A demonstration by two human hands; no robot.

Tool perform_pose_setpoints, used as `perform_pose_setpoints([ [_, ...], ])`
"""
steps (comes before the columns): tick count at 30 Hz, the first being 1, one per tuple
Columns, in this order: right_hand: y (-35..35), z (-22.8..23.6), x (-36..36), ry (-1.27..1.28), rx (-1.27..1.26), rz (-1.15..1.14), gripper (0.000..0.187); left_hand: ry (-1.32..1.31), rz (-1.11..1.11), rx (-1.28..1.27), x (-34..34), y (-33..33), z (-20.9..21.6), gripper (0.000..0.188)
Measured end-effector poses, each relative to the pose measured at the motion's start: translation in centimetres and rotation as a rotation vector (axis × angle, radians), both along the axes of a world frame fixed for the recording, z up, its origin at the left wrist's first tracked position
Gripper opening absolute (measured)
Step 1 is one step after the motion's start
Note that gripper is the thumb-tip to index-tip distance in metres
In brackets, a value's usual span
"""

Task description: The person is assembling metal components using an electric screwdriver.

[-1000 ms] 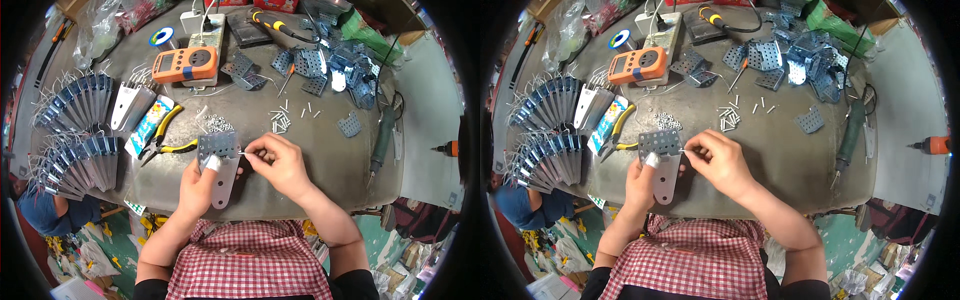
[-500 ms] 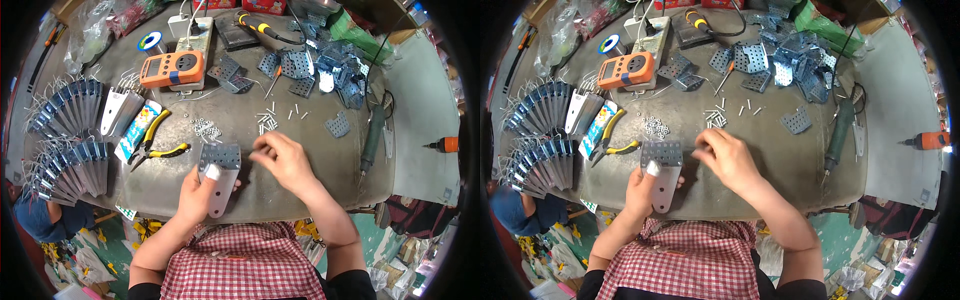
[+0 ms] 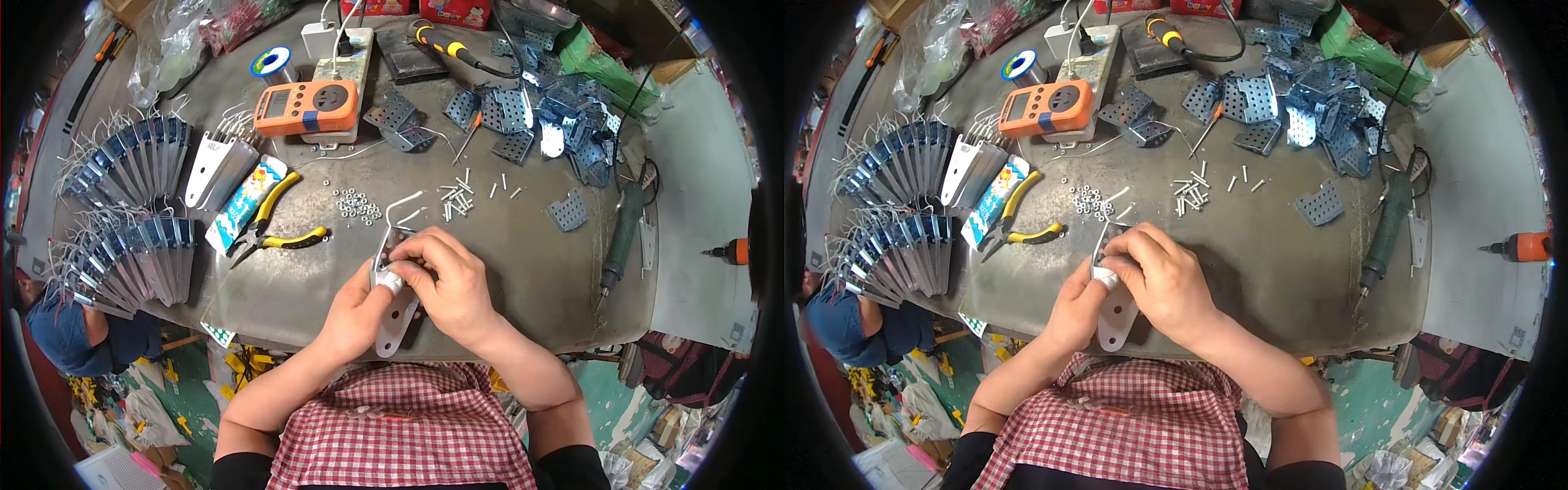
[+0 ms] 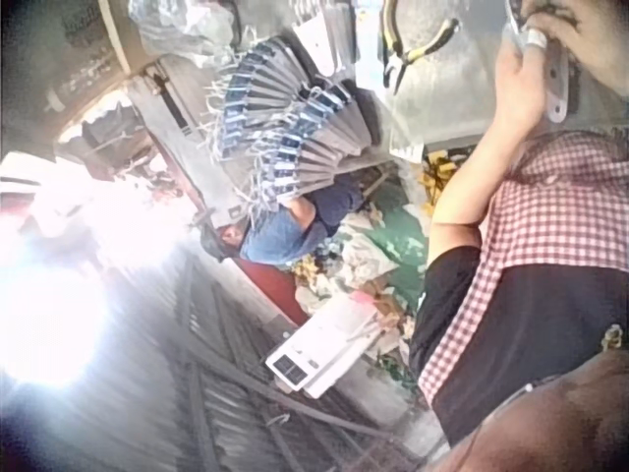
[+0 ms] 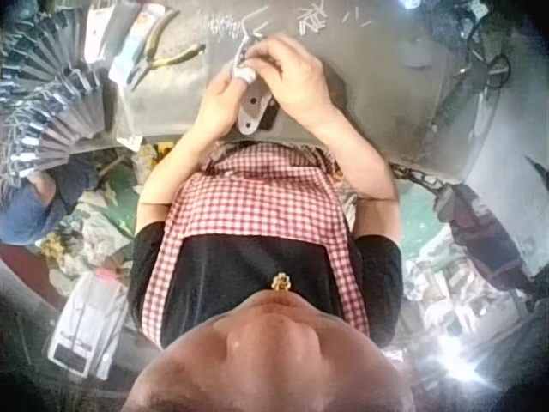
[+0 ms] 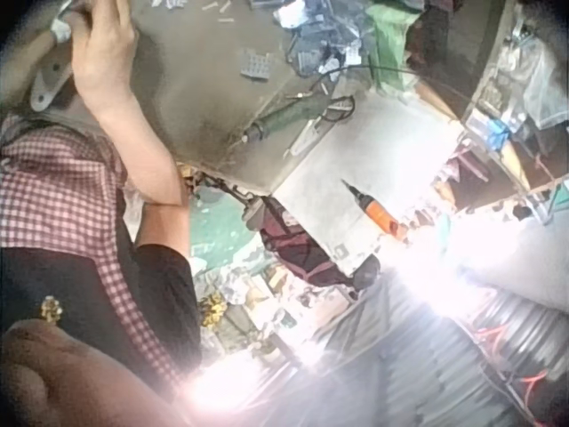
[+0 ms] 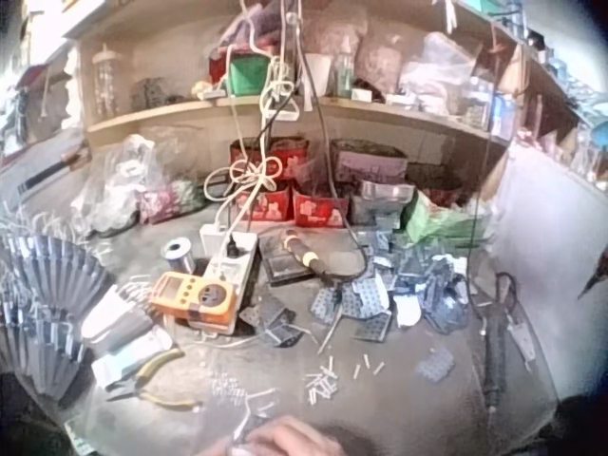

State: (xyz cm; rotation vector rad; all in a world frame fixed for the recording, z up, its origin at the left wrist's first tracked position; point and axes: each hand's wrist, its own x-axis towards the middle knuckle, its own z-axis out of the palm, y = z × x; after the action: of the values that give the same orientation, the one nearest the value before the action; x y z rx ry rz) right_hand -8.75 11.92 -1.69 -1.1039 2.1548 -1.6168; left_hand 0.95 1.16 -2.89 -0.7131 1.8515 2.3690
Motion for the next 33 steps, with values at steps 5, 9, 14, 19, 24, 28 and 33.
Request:
perform_pose_setpoints([
  [5, 1.0, -0.3, 0.0, 0.327, 0.016, -0.086, 0.014, -0.025, -0.170, -0.018, -0.7, 0.4, 0.5, 0.042],
  [9, 3.1, 0.1, -1.4, 0.459, 0.005, -0.038, 0.025, 0.173, -0.378, 0.108, -1.7, 0.8, 1.0, 0.060],
  [14, 5.5, 1.6, -1.5, 0.216, 0.081, -0.064, 0.067, 0.238, -0.344, 0.071, -5.8, 1.9, 2.3, 0.067],
  [19, 9.2, -2.3, -6.0, 0.320, -0.073, -0.395, 0.064, 0.418, -0.519, -0.726, -13.7, 4.3, 2.8, 0.052],
  [24, 10.1, -2.8, -8.4, -0.294, -0.591, -0.478, 0.067, 0.727, -0.237, -1.582, -21.1, 3.0, -1.0, 0.032],
  [28, 10.1, -2.5, -8.3, -0.463, -0.785, -0.420, 0.066, 0.786, -0.227, -1.441, -19.8, 2.5, 0.0, 0.028],
  [33, 10.8, -2.9, -7.6, -0.435, -0.694, -0.400, 0.066, 0.266, -0.396, -0.975, -7.7, 0.4, 2.8, 0.039],
])
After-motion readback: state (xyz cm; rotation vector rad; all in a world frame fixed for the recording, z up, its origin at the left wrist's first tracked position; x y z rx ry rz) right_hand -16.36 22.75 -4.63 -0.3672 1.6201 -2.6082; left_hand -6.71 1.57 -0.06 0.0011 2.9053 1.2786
